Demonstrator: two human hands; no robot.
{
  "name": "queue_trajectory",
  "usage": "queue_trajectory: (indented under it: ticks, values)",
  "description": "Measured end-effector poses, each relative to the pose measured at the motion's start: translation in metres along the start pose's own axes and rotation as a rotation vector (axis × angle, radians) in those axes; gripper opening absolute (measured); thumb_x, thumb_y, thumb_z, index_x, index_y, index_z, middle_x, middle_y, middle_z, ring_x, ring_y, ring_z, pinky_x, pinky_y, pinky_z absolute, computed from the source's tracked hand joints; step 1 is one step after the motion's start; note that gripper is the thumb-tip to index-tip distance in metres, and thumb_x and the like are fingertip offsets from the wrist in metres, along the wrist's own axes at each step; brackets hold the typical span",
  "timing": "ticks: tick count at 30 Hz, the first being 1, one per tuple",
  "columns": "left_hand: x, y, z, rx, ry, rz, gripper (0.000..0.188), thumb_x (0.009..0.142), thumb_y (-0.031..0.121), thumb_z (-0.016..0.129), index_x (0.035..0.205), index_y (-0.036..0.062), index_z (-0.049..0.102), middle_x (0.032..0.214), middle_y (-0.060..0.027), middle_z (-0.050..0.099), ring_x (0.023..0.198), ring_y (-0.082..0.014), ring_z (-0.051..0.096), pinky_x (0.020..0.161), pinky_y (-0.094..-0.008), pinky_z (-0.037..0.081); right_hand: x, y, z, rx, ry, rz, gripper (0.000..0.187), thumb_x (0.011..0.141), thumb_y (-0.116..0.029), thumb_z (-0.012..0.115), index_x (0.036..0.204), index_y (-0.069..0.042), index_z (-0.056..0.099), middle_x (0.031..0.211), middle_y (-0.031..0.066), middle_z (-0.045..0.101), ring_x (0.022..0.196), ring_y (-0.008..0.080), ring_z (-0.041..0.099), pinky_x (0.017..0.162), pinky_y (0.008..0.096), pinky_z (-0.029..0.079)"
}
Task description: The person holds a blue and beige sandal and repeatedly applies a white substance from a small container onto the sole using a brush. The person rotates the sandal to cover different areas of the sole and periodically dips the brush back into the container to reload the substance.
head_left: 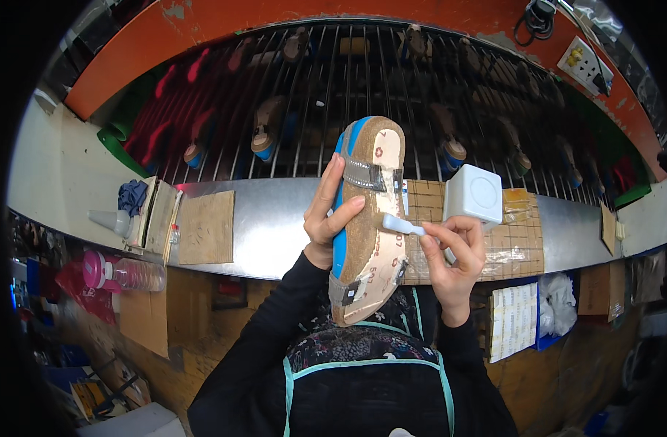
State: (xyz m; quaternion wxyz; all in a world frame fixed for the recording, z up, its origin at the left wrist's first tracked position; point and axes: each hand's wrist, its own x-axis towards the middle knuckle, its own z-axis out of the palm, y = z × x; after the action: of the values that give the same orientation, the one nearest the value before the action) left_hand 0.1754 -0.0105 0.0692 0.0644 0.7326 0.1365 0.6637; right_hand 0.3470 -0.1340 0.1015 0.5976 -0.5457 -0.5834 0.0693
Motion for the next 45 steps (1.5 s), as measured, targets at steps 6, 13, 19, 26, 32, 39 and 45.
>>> queue_trajectory:
  ticks: [6, 13, 19, 26, 32, 39, 45]
  values:
    - [0.003, -0.002, 0.004, 0.002, 0.006, -0.027, 0.046, 0.073, 0.016, 0.080, 0.113, 0.0186, 0.060, 0.139, -0.0253, 0.049, 0.127, -0.0439, 0.050, 0.102, -0.0485, 0.048, -0.014, -0.001, 0.001, 0.049, 0.053, 0.004, 0.022, 0.074, -0.004, 0.079, 0.095, -0.008, 0.076, 0.090, 0.0044, 0.055, 0.079, 0.0168, 0.051, 0.070, 0.0276, 0.040]
    - [0.012, 0.001, 0.016, 0.050, 0.048, -0.020, 0.047, 0.074, 0.024, 0.080, 0.116, 0.0178, 0.061, 0.139, -0.0261, 0.049, 0.126, -0.0435, 0.051, 0.102, -0.0482, 0.048, -0.027, 0.002, 0.005, -0.005, 0.177, -0.123, 0.027, 0.071, -0.004, 0.081, 0.097, -0.012, 0.077, 0.092, 0.0034, 0.055, 0.082, 0.0183, 0.049, 0.071, 0.0278, 0.040]
    - [0.016, 0.000, 0.022, 0.082, 0.057, -0.041, 0.047, 0.073, 0.024, 0.081, 0.116, 0.0169, 0.063, 0.140, -0.0254, 0.049, 0.127, -0.0425, 0.050, 0.103, -0.0468, 0.047, -0.031, 0.000, 0.001, -0.116, 0.214, -0.212, 0.028, 0.070, -0.008, 0.082, 0.097, -0.014, 0.077, 0.091, 0.0022, 0.053, 0.082, 0.0179, 0.049, 0.077, 0.0314, 0.036]
    - [0.020, -0.005, 0.026, 0.137, 0.069, -0.067, 0.050, 0.071, 0.024, 0.082, 0.117, 0.0161, 0.064, 0.140, -0.0236, 0.049, 0.126, -0.0416, 0.051, 0.102, -0.0444, 0.048, -0.013, -0.002, -0.007, -0.145, 0.225, -0.347, 0.026, 0.072, -0.007, 0.080, 0.097, -0.014, 0.077, 0.093, 0.0018, 0.053, 0.077, 0.0177, 0.051, 0.077, 0.0312, 0.037]
    - [0.020, 0.004, 0.024, 0.241, 0.069, -0.074, 0.056, 0.074, 0.029, 0.082, 0.124, 0.0197, 0.059, 0.148, -0.0217, 0.042, 0.137, -0.0442, 0.037, 0.111, -0.0582, 0.031, 0.015, 0.002, -0.006, -0.044, 0.179, 0.018, 0.017, 0.080, -0.006, 0.076, 0.097, -0.005, 0.075, 0.092, 0.0052, 0.054, 0.076, 0.0125, 0.050, 0.068, 0.0247, 0.040]
    - [0.002, 0.002, 0.010, 0.244, 0.025, -0.202, 0.058, 0.073, 0.027, 0.083, 0.124, 0.0186, 0.058, 0.149, -0.0211, 0.039, 0.140, -0.0455, 0.032, 0.112, -0.0553, 0.030, -0.025, -0.014, -0.015, 0.261, -0.043, 0.184, 0.014, 0.082, -0.004, 0.073, 0.096, -0.002, 0.075, 0.092, 0.0045, 0.053, 0.076, 0.0099, 0.052, 0.063, 0.0216, 0.042]
    - [-0.008, 0.004, 0.005, 0.366, -0.006, -0.217, 0.055, 0.072, 0.022, 0.082, 0.122, 0.0163, 0.061, 0.148, -0.0209, 0.041, 0.139, -0.0470, 0.032, 0.111, -0.0535, 0.034, -0.032, -0.015, -0.008, 0.219, -0.045, 0.236, 0.016, 0.082, -0.005, 0.075, 0.097, -0.003, 0.075, 0.092, 0.0038, 0.053, 0.072, 0.0091, 0.051, 0.062, 0.0213, 0.042]
